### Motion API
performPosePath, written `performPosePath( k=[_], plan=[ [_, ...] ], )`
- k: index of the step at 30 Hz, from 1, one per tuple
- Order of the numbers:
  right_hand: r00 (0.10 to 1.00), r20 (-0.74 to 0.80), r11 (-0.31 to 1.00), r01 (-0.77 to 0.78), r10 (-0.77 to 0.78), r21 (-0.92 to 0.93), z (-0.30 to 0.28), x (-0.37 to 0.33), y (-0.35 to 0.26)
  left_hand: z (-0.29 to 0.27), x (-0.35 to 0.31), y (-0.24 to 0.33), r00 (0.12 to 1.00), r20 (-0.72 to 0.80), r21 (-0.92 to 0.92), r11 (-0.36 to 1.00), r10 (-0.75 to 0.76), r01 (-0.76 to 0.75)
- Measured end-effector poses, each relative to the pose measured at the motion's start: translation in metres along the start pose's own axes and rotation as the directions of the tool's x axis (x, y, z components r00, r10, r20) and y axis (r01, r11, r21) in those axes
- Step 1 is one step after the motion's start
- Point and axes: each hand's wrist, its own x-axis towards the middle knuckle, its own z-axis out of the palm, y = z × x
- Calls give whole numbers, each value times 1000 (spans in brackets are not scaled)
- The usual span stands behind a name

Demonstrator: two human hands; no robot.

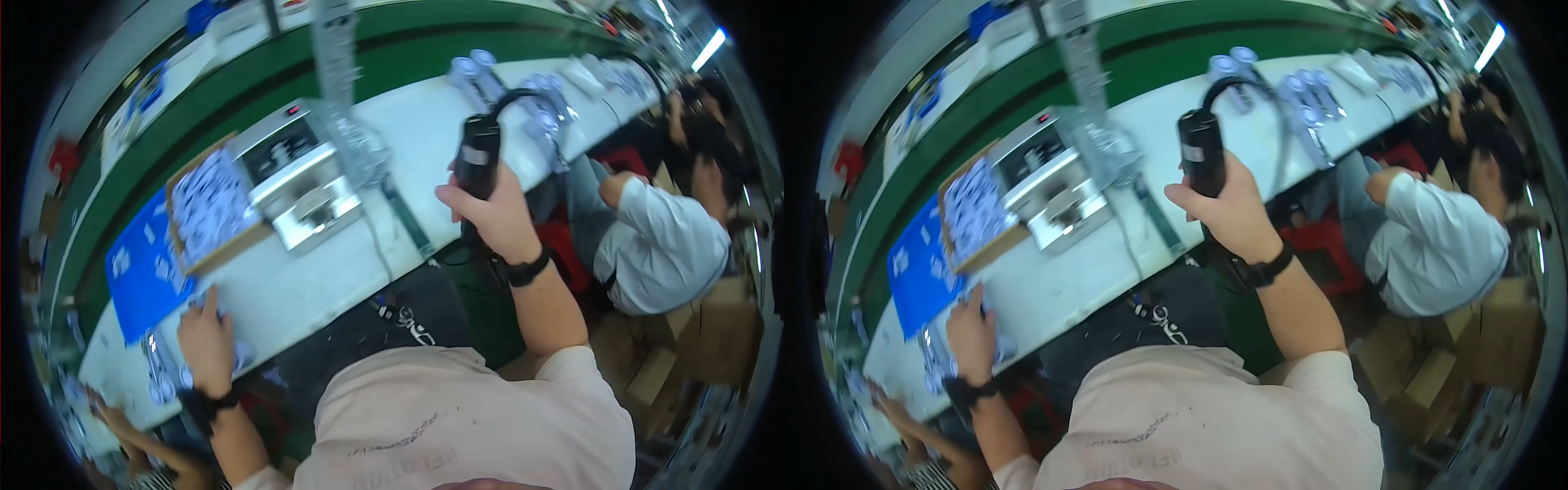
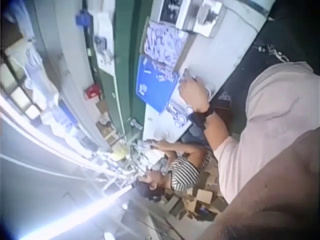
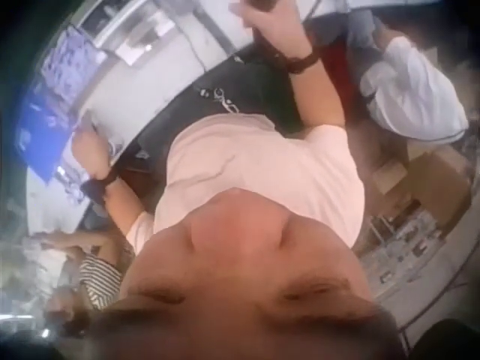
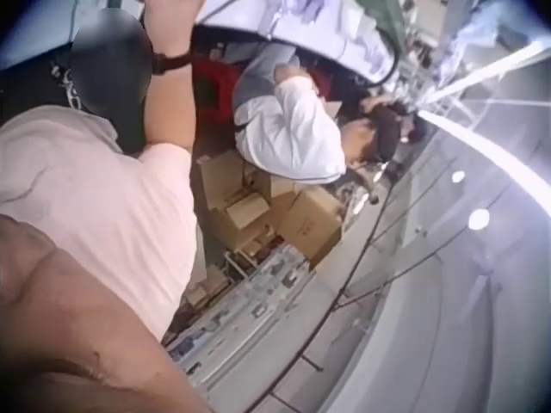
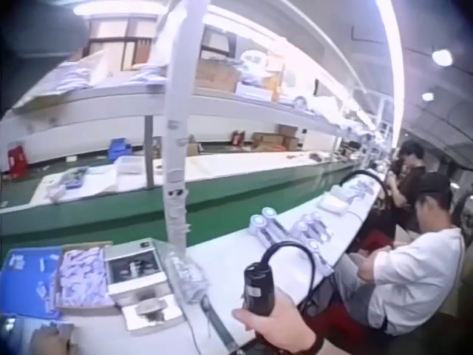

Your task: The person picks up a white plastic component from a box, places it onto a handheld fan base, and secures it by driving a screw with a power screwdriver, repeating this process for several fans.

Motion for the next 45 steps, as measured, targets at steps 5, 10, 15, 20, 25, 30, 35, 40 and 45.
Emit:
performPosePath(
  k=[5, 10, 15, 20, 25, 30, 35, 40, 45],
  plan=[
    [955, -297, 941, -98, -3, -325, -81, 65, 54, -19, 3, -4, 1000, -5, 59, 998, -22, 23],
    [928, -277, 640, -57, -248, -766, -153, 179, 122, -23, 2, 16, 996, -77, -107, 994, -47, 38],
    [943, -302, 692, -126, -138, -711, -193, 208, 157, -51, 41, 31, 983, -184, -271, 962, -9, -42],
    [928, -318, 693, -100, -195, -714, -174, 188, 114, -47, 117, 28, 970, -227, -341, 925, 92, -167],
    [878, -302, 694, 45, -370, -719, -120, 98, 44, -2, 188, 26, 993, 70, -43, 995, 93, -90],
    [921, -247, 853, 145, -301, -501, -82, 10, 15, 3, 195, 38, 989, 77, -1, 992, 127, -128],
    [976, 36, 963, 216, -213, -161, -3, -44, -12, 9, 193, 29, 993, 42, 23, 993, 114, -115],
    [969, 239, 981, 107, -67, -159, 60, -29, 10, -8, 172, 21, 965, -222, -266, 944, 138, -196],
    [933, 358, 992, -15, -31, 125, 88, -32, 18, -59, 91, 64, 922, -277, -719, 577, 272, -387]
  ],
)
